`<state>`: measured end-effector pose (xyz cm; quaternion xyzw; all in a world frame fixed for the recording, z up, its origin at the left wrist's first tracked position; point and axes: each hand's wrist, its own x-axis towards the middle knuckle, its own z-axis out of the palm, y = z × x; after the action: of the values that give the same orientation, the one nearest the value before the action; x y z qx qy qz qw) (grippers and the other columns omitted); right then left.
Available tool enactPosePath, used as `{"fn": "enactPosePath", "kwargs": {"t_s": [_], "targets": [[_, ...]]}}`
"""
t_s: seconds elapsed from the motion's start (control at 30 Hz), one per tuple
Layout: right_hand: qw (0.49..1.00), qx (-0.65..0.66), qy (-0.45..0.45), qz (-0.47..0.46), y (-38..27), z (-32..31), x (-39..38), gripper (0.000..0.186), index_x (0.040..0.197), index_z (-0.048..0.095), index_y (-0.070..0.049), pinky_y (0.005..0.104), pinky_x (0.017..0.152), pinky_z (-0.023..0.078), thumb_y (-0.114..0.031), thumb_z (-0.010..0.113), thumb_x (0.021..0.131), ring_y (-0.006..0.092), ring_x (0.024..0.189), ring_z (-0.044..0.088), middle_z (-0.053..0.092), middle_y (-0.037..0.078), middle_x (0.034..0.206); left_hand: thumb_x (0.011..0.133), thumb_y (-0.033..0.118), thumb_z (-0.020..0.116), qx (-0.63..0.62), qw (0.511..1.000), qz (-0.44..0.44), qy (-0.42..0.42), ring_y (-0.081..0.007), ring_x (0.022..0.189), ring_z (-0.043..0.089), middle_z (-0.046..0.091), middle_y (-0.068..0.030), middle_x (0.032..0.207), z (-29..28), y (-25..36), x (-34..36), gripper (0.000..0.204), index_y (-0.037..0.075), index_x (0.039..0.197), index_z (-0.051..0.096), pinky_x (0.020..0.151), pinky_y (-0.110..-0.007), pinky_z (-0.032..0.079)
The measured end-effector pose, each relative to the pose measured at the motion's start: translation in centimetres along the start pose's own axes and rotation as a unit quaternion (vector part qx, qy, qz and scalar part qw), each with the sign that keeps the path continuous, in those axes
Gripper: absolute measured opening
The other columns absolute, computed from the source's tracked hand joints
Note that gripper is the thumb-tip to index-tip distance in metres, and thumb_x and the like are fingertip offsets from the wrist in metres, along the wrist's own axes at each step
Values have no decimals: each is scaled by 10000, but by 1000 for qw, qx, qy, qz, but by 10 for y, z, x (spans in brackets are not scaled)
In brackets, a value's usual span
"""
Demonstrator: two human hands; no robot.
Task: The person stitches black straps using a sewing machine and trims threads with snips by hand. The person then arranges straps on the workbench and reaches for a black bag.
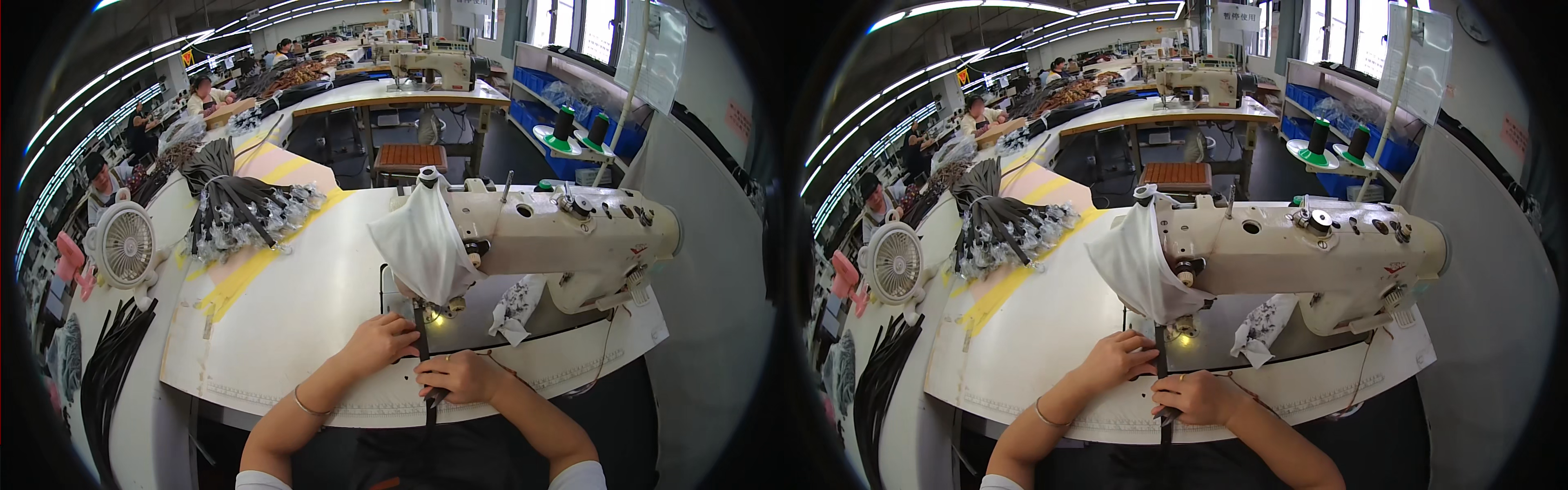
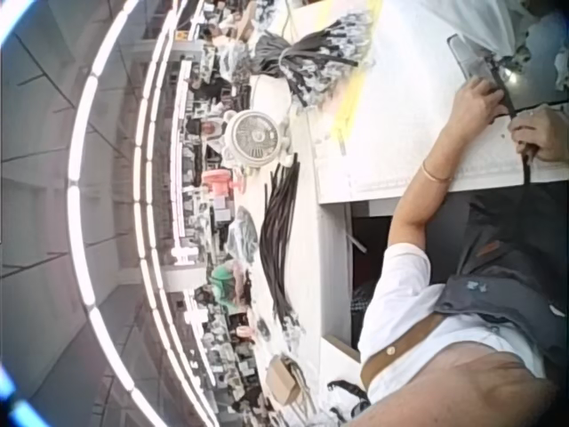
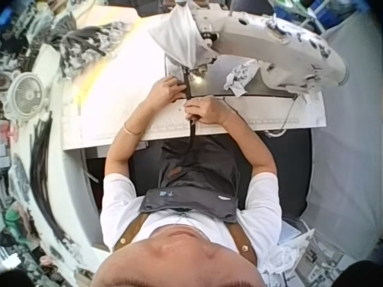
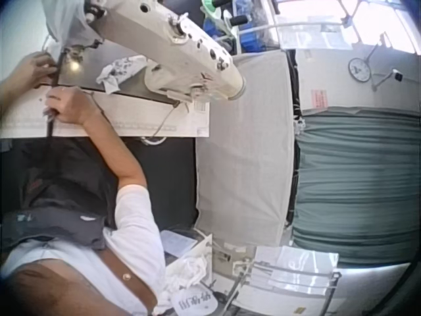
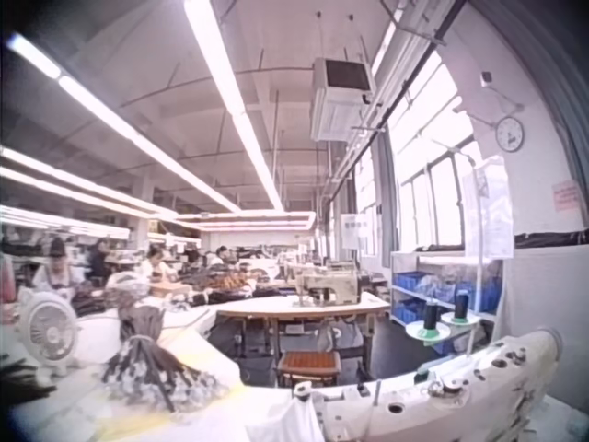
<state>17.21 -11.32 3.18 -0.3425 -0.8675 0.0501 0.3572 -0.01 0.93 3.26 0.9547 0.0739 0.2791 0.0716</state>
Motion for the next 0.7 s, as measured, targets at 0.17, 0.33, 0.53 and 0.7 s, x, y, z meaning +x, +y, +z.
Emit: {"fn": "enactPosePath", "kwargs": {"t_s": [0.17, 0.33, 0.53, 0.7], "targets": [[1000, -8, -4, 5, 1, 2, 0, 161, 760, 587, -83, 284, 581, 506, -198, 689, 714, 172, 694, 616, 594, 17, 860, 665, 273, 685, -16, 1000, -8, -2, -187, 828, 546, 600, -20, 894, -2, -2, 0, 301, 55, 871, 657, 703, -298, 473], [999, -18, -25, 14, 1, 2, -2, 164, 774, 595, -81, 283, 583, 507, -204, 688, 717, 177, 691, 615, 596, 17, 869, 634, 272, 711, -10, 1000, -17, -8, -214, 843, 564, 607, -41, 927, -1, -2, 0, 348, 53, 898, 652, 719, -322, 478], [999, -24, -20, 7, 1, 2, 0, 172, 791, 601, -74, 286, 597, 508, -203, 687, 717, 181, 706, 615, 602, 21, 884, 632, 286, 709, -6, 1000, -18, -9, -217, 870, 565, 608, -46, 960, 0, -4, -1, 369, 50, 909, 651, 738, -319, 478], [999, -27, -20, 13, 1, 2, -1, 180, 797, 608, -71, 285, 615, 512, -211, 688, 719, 186, 731, 620, 609, 27, 892, 631, 287, 710, -8, 1000, -17, -1, -217, 877, 564, 607, -49, 968, 1, -4, -2, 375, 47, 912, 650, 743, -320, 478]]}}
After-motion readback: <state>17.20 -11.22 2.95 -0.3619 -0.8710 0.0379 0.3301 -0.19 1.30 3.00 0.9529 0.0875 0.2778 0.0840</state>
